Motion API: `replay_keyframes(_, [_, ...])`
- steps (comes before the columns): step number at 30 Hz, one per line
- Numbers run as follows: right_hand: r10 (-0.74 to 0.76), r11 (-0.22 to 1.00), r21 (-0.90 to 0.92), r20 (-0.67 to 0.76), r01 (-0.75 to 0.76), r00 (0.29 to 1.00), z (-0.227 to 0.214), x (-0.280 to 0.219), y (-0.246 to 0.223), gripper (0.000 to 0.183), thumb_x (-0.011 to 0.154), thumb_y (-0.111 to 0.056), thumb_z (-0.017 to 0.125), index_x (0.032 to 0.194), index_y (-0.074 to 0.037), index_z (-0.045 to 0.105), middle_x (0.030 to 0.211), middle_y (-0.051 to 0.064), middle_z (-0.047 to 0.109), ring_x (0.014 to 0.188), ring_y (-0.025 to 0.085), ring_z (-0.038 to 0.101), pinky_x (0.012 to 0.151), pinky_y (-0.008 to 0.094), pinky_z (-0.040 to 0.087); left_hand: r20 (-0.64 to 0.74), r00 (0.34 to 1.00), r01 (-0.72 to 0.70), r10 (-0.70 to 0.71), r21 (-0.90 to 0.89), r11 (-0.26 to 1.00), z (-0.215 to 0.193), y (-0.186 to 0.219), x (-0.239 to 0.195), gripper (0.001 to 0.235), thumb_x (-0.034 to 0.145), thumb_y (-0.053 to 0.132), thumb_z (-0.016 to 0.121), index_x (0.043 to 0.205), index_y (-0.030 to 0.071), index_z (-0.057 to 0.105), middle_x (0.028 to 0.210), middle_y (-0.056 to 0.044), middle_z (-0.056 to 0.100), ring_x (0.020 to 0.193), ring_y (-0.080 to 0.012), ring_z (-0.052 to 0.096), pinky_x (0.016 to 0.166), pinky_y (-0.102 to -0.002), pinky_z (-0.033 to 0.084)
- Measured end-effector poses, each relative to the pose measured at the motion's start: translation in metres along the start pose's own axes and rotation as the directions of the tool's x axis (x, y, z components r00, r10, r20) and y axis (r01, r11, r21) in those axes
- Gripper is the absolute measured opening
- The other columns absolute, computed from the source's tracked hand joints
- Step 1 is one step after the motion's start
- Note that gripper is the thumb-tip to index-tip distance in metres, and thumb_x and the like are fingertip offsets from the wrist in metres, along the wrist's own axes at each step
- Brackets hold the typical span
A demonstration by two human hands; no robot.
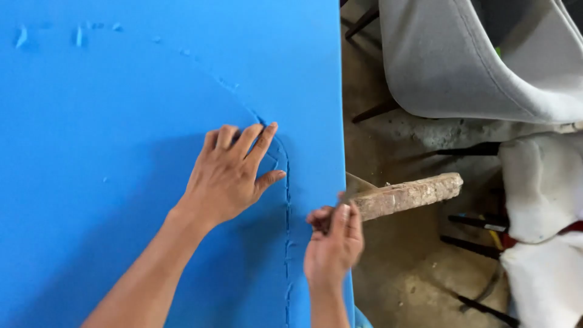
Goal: A person uses a utility blade to cut a curved shape out of a blue foam sheet on a workshop table.
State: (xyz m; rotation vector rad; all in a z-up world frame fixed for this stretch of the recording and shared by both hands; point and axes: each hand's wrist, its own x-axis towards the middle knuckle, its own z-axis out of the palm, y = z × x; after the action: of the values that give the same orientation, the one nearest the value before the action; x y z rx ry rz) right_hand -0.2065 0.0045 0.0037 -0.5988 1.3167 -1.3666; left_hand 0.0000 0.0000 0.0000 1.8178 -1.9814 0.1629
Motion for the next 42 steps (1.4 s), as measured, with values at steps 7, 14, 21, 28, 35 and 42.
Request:
replay_keyframes(7, [-0.203,0.949,-0.212,0.161,0.234,0.966,-0.008,-0.008,0.016,0.029,0.105,-0.014,0.044,0.121,0.006,0.058,0.064,0.014,0.057,0.061,0.021,0.058,0.057,0.035,0.053,-0.047,0.995,0.079,-0.083,-0.067,0.995,0.004,0.002,0.005,0.05,0.097,0.058,0.056,0.107,0.01,0.065,0.116,-0.008,0.054,0.091,-0.0312,0.044,0.081,-0.046,0.04])
replay_keyframes(14, [-0.227,0.934,-0.239,0.175,0.265,0.958,-0.01,-0.002,0.022,0.024,0.103,-0.011,0.047,0.118,0.003,0.059,0.098,0.018,0.067,0.059,0.02,0.059,0.053,0.034,0.056,-0.027,0.993,0.11,-0.111,-0.031,0.993,0.0,0.001,0.011,0.057,0.094,0.071,0.049,0.094,0.016,0.067,0.116,-0.006,0.058,0.094,-0.0321,0.043,0.088,-0.048,0.033])
replay_keyframes(21, [-0.293,0.907,-0.273,0.144,0.322,0.945,-0.007,-0.002,0.023,0.027,0.101,-0.016,0.05,0.113,0.007,0.06,0.055,0.015,0.058,0.048,0.019,0.057,0.051,0.03,0.049,-0.012,0.99,0.141,-0.142,-0.034,0.989,0.002,0.009,0.013,0.036,0.081,0.053,0.077,0.084,0.019,0.067,0.094,-0.002,0.054,0.094,-0.0306,0.04,0.087,-0.049,0.03])
replay_keyframes(28, [-0.272,0.922,-0.187,0.315,0.341,0.909,0.037,0.014,-0.017,0.026,0.106,-0.017,0.036,0.084,-0.004,0.041,0.064,0.021,0.058,0.054,0.026,0.056,0.05,0.032,0.049,-0.147,0.944,0.266,-0.296,-0.191,0.945,0.015,0.031,0.028,0.027,0.062,0.023,0.065,0.086,0.011,0.063,0.11,-0.011,0.055,0.105,-0.0355,0.046,0.1,-0.054,0.031])
replay_keyframes(35, [-0.064,0.996,-0.024,0.513,0.089,0.856,0.122,0.068,-0.008,0.023,0.109,-0.014,0.036,0.093,-0.008,0.051,0.089,0.011,0.071,0.072,0.005,0.061,0.085,0.025,0.06,-0.145,0.926,0.29,-0.348,-0.315,0.904,0.043,0.023,0.018,0.032,0.061,0.029,0.083,0.071,0.014,0.057,0.105,-0.001,0.046,0.107,-0.0285,0.038,0.1,-0.053,0.027])
replay_keyframes(42, [-0.127,0.983,-0.057,0.481,0.176,0.867,0.107,0.093,0.021,0.023,0.11,-0.019,0.034,0.097,-0.004,0.047,0.103,0.023,0.07,0.106,0.024,0.068,0.094,0.036,0.056,-0.174,0.941,0.236,-0.291,-0.277,0.931,0.014,0.027,0.02,0.036,0.058,0.022,0.09,0.076,0.012,0.061,0.111,-0.005,0.048,0.107,-0.0294,0.04,0.103,-0.056,0.028])
